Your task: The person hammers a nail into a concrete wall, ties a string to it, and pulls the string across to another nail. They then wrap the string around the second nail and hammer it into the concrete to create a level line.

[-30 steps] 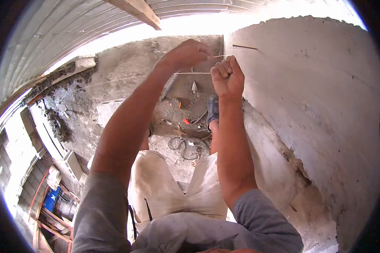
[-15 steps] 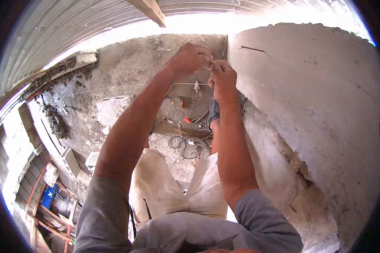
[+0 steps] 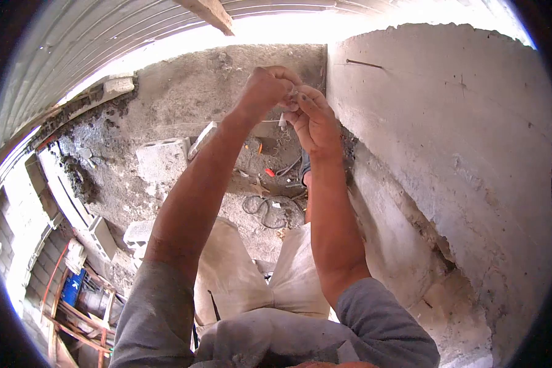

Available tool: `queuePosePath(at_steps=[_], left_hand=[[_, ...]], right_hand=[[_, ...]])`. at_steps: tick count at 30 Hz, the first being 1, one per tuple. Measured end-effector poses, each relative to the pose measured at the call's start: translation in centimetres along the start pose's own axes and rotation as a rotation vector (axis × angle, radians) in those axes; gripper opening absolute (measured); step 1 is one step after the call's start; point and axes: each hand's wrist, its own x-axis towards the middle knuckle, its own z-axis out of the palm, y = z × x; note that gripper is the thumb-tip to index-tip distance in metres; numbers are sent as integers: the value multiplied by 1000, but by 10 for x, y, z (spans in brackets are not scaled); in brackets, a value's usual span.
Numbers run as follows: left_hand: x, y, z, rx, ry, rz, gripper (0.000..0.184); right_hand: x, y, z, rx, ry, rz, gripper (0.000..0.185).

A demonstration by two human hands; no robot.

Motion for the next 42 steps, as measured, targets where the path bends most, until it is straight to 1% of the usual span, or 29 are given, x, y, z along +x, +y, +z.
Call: queuePosePath(at_steps=[1,3,4,6,7,8,9,10,11,12,13,15,16,20,22,23,25,26,27,28,29,31,34,36,38,40,42], left_hand=[[2,-3,-1,101,2,21,14],[2,-9,-4,123,13,43,14],[2,-9,-4,144,25,67,15],[0,-9,-4,106,54,67,15],[-1,-9,-5,68,83,68,16],[0,-9,-7,68,83,68,16],[1,-8,-10,4,103,44,16],[2,-9,-13,-60,122,21,16],[1,-11,-15,-61,123,20,16],[1,-13,-18,-95,68,10,16],[1,-15,-19,-128,12,1,15],[0,-22,-19,-132,-12,10,14],[-2,-21,-17,-137,-38,20,13],[-7,-21,-14,-70,-34,-12,10],[-7,-22,-16,88,-62,61,10],[-8,-24,-17,87,-61,60,10],[-12,-25,-19,279,36,81,12],[-14,-25,-20,279,37,80,12],[-18,-24,-21,260,81,118,13],[-19,-24,-23,239,125,155,13],[-18,-23,-25,236,126,156,13],[-15,-21,-30,234,72,154,11],[-15,-20,-27,260,81,142,9],[-14,-18,-28,258,65,140,10],[-12,-20,-31,257,50,140,10],[-9,-22,-32,271,41,205,15],[-6,-24,-35,292,41,237,16]], right_hand=[[1,0,1,2,1,-1,23],[3,1,3,-102,68,-88,26],[4,1,6,-102,70,-89,26],[4,1,11,-298,237,-90,28],[3,1,8,-298,238,-90,28],[0,0,5,-413,234,-8,24],[-2,-2,1,-527,230,75,20],[-3,-2,-6,-527,230,76,20],[-5,-3,-13,-307,119,165,18],[-6,-1,-19,-86,8,252,16],[-5,1,-21,-85,8,253,16],[-1,5,-24,221,-42,173,17],[1,5,-18,222,-43,173,17],[6,12,1,286,5,67,19],[9,17,2,294,25,34,19],[11,22,-1,238,38,4,20],[12,27,1,183,50,-24,20],[13,26,5,17,143,-22,19],[13,25,9,-150,235,-20,18],[14,27,9,-151,235,-21,18],[15,30,9,-200,270,-30,18],[18,34,7,-250,303,-35,18],[18,40,3,-312,295,-87,19],[18,42,4,-393,370,-162,22],[18,38,5,-397,374,-136,22],[18,34,4,-401,379,-111,23],[18,32,4,-444,346,-65,21]])
